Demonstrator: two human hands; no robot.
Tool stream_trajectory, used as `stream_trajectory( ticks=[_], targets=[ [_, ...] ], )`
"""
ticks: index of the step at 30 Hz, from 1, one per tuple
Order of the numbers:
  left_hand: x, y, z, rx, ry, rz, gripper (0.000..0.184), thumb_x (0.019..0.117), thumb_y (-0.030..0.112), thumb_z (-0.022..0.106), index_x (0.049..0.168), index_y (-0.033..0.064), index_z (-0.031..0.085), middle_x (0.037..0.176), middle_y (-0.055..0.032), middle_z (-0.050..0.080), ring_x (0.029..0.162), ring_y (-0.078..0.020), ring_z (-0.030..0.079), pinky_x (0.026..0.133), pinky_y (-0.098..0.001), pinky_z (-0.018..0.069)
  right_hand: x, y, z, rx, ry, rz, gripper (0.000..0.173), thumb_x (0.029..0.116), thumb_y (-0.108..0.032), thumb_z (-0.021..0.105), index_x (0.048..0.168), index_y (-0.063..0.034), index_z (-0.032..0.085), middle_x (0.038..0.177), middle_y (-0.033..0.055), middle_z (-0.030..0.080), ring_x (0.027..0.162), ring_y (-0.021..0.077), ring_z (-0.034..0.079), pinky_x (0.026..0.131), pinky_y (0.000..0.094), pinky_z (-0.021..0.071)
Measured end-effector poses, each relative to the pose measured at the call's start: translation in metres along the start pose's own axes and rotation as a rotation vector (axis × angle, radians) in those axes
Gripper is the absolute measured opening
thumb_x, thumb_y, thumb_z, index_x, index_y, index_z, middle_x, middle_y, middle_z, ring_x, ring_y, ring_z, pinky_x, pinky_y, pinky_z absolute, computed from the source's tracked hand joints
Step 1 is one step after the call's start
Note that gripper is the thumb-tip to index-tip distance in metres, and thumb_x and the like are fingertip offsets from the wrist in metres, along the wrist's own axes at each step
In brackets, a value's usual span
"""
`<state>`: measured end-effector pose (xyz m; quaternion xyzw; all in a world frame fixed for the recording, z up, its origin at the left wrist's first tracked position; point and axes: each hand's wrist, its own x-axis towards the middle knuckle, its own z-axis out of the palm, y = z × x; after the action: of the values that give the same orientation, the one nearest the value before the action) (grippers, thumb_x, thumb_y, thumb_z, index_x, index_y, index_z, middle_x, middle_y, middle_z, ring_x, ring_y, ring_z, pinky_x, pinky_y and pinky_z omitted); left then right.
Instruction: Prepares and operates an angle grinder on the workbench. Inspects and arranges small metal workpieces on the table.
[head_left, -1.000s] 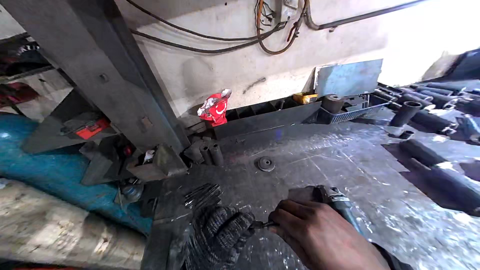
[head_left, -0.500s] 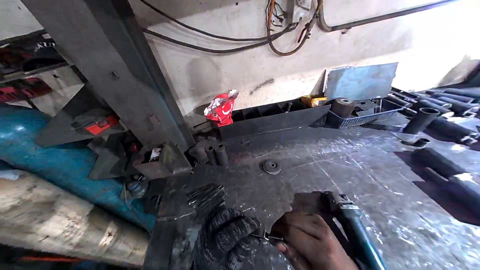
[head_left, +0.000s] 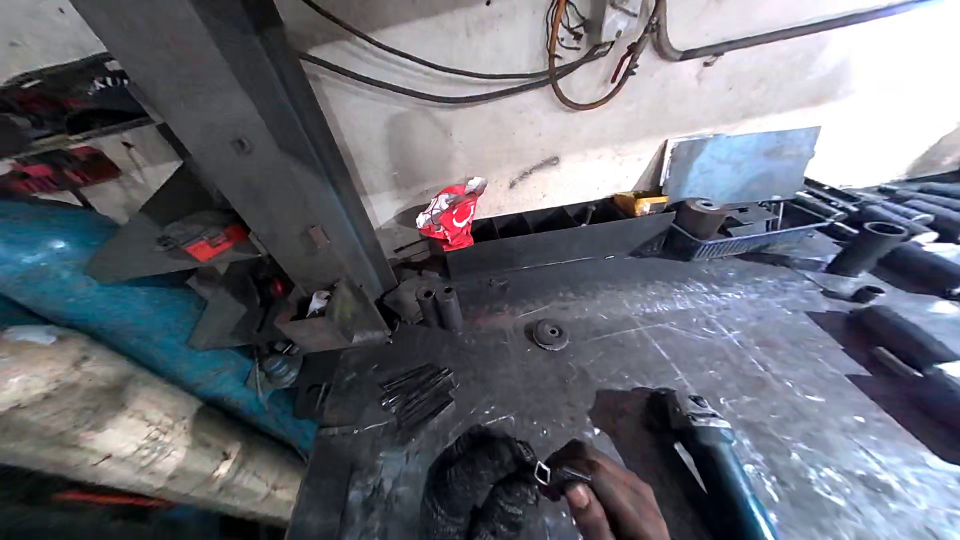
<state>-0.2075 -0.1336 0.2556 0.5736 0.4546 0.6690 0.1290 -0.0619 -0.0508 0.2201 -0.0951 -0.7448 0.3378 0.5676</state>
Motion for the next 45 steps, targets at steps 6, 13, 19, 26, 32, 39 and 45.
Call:
stream_trajectory(
  ticks=[6,13,19,26,32,39,45],
  targets=[
    [0.003,0.000,-0.005,0.097,0.009,0.090,0.013,0.0996,0.027,0.068,0.111,0.0250,0.075,0.108,0.0105,0.075,0.103,-0.0020,0.069,0.096,-0.0244,0.0562,0.018,-0.021,-0.036,0.125,-0.156,0.090,0.044,0.1117,-0.036,0.038,0.098,-0.0051,0.066,0.090,0.0048,0.069,0.085,0.0063,0.068,0.077,0.0220,0.0570],
    [0.003,0.000,-0.006,0.048,0.009,0.094,0.016,0.0980,0.027,0.071,0.114,0.0281,0.075,0.111,0.0119,0.074,0.104,-0.0022,0.069,0.094,-0.0229,0.0572,0.017,-0.023,-0.036,0.258,-0.170,0.168,0.044,0.1115,-0.036,0.040,0.096,-0.0035,0.066,0.089,0.0054,0.070,0.080,0.0066,0.067,0.072,0.0221,0.0576],
    [-0.001,0.001,-0.008,0.078,0.029,0.101,0.018,0.0968,0.025,0.072,0.114,0.0295,0.074,0.111,0.0114,0.073,0.104,-0.0021,0.068,0.094,-0.0224,0.0566,0.022,-0.031,-0.033,0.214,-0.209,0.130,0.041,0.1108,-0.033,0.044,0.094,-0.0020,0.066,0.091,0.0076,0.069,0.086,0.0077,0.068,0.077,0.0223,0.0573],
    [-0.002,0.002,-0.008,-0.007,-0.009,0.054,0.018,0.0983,0.025,0.070,0.115,0.0278,0.074,0.112,0.0096,0.073,0.105,-0.0032,0.067,0.095,-0.0240,0.0560,0.030,-0.039,-0.035,0.177,-0.280,0.097,0.041,0.1105,-0.029,0.046,0.090,0.0013,0.065,0.087,0.0114,0.068,0.085,0.0114,0.067,0.077,0.0243,0.0562],
    [-0.002,0.004,-0.006,-0.028,-0.067,0.032,0.016,0.1018,0.025,0.065,0.114,0.0231,0.075,0.111,0.0078,0.074,0.104,-0.0033,0.068,0.095,-0.0235,0.0564,0.034,-0.040,-0.036,0.114,-0.350,0.083,0.041,0.1098,-0.026,0.048,0.085,0.0018,0.065,0.082,0.0132,0.067,0.081,0.0152,0.066,0.075,0.0271,0.0549],
    [-0.002,0.003,-0.009,0.028,-0.098,0.035,0.017,0.1016,0.028,0.065,0.113,0.0201,0.075,0.110,0.0048,0.075,0.104,-0.0037,0.069,0.095,-0.0241,0.0564,0.038,-0.041,-0.041,0.042,-0.385,0.103,0.043,0.1095,-0.027,0.047,0.079,-0.0001,0.060,0.073,0.0113,0.061,0.069,0.0139,0.060,0.063,0.0263,0.0494],
    [-0.001,0.001,-0.015,0.114,-0.122,0.069,0.017,0.1000,0.029,0.067,0.112,0.0190,0.075,0.106,-0.0002,0.076,0.101,-0.0079,0.070,0.094,-0.0275,0.0570,0.041,-0.039,-0.045,0.013,-0.428,0.068,0.041,0.1082,-0.026,0.048,0.078,-0.0012,0.061,0.072,0.0107,0.061,0.069,0.0151,0.060,0.062,0.0277,0.0491]
  ],
)
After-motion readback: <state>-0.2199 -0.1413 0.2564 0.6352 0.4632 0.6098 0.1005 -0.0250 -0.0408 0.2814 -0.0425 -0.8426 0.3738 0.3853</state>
